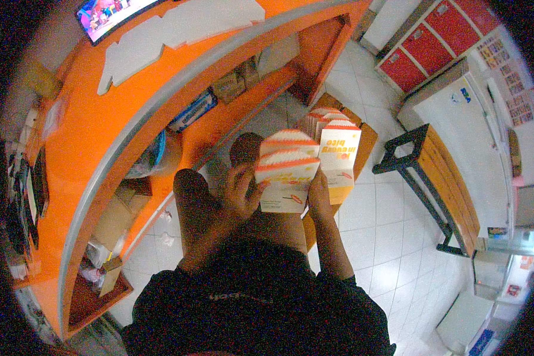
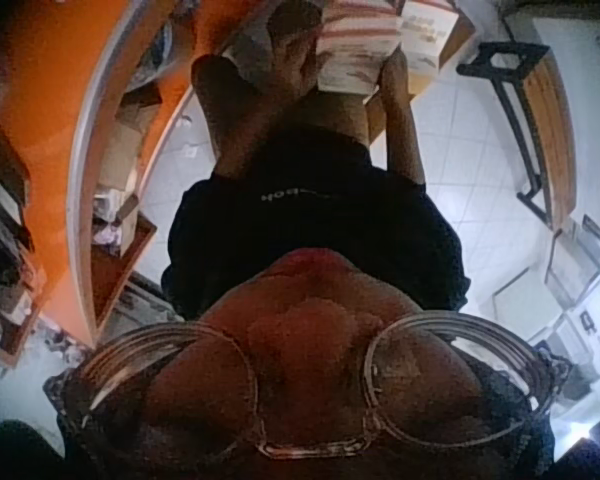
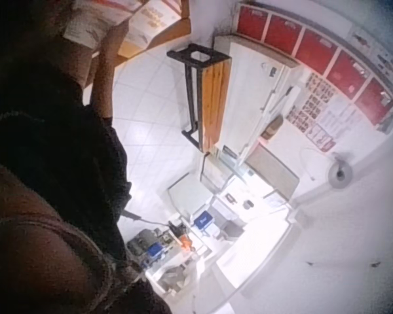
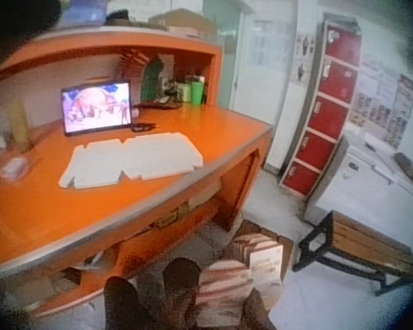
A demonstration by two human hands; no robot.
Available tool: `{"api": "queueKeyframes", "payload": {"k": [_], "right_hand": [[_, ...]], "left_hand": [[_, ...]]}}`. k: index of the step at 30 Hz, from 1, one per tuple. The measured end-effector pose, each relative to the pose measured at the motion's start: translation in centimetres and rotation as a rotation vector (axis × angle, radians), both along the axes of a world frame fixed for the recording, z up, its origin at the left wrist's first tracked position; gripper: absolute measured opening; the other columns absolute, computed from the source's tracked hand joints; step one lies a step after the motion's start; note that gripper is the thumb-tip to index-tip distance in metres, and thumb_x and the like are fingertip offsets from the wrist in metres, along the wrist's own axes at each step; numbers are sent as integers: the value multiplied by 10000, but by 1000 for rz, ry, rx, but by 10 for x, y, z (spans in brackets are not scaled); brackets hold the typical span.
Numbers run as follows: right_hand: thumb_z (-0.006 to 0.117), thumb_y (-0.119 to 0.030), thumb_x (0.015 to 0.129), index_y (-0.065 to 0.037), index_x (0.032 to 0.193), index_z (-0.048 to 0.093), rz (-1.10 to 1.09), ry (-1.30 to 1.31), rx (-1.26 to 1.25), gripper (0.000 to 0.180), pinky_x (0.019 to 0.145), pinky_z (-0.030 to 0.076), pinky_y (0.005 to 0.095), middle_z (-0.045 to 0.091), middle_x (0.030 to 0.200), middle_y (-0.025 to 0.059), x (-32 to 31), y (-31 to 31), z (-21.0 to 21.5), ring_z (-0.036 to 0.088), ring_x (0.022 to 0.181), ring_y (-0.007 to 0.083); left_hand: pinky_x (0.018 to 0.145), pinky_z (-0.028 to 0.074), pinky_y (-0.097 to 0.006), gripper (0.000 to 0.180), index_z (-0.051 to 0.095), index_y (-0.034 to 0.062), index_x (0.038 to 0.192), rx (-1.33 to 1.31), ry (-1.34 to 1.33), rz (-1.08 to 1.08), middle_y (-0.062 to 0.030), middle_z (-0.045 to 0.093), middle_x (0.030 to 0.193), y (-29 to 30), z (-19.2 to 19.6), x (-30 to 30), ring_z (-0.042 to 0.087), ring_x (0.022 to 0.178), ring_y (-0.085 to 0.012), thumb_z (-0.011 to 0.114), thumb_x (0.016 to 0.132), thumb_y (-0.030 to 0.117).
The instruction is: The person sits on a low stool and folds flat cardboard pieces into small rectangular boxes. They repeatedly fold the flaps, tuck the sides, and stack the finished boxes on a wooden stool next to them.
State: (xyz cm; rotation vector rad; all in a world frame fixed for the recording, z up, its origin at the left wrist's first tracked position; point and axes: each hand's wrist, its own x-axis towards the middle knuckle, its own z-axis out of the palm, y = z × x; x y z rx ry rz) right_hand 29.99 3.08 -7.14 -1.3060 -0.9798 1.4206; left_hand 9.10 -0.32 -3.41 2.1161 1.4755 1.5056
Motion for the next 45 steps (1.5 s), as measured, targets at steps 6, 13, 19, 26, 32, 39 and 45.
{"api": "queueKeyframes", "payload": {"k": [6, 13, 19, 26, 32, 39, 45], "right_hand": [[338, -352, 954, 2, 1258, 443, 37, -58, 4, 478, 902, 443, 366, 556, 1175, 160, 6, 0, -4, 547, 1072, 256], [535, -214, 898, -4, 1215, 494, 195, -19, 261, 382, 888, 453, 338, 570, 1172, 122, -2, -7, -14, 552, 1053, 210], [581, -372, 887, -9, 1069, 580, -16, 29, -28, 406, 698, 483, 314, 645, 911, 71, -34, -2, 51, 594, 815, 155], [615, -278, 865, -6, 1118, 560, 62, -113, 162, 375, 747, 501, 321, 642, 975, 89, -19, 0, 23, 610, 848, 169], [595, -90, 841, -23, 1264, 429, 186, -266, 118, 459, 915, 440, 375, 519, 1211, 133, -1, -10, 1, 505, 1107, 230], [629, -314, 841, -14, 1351, 294, 268, -79, 293, 680, 1016, 330, 365, 403, 1317, 139, -27, -11, 21, 388, 1222, 249], [819, -468, 580, -2, 1302, 324, 348, -604, 546, 992, 999, 339, 373, 437, 1200, 137, -34, -18, 58, 430, 1151, 251]], "left_hand": [[841, 448, -388, 466, 543, 15, 1189, 10, -243, 19, -142, 546, 983, -3, 10, 8, 542, 932, -303, 701, 775, 161], [880, 421, -401, 422, 573, 51, 1163, -85, -110, -59, -117, 552, 954, -1, 25, -9, 511, 967, -301, 684, 790, 214], [831, 448, -403, 389, 579, 39, 1134, -295, -184, -388, -143, 578, 976, -16, 24, 1, 556, 978, -294, 663, 810, 236], [951, 369, -426, 497, 537, -12, 1131, -471, -124, -253, -193, 525, 1131, -20, -10, -1, 508, 1055, -343, 690, 784, 308], [949, 373, -408, 479, 545, -24, 1067, -150, 6, 12, -217, 447, 1217, 5, 6, -7, 467, 1100, -338, 701, 774, 321], [847, 459, -347, 414, 491, 13, 1099, -423, -723, -80, -142, 564, 1041, 20, -18, -4, 578, 935, -252, 699, 799, 209], [844, 473, -303, 376, 449, 22, 1148, -522, -1177, -18, -118, 570, 1091, 25, 16, 4, 569, 985, -186, 646, 842, 117]]}}
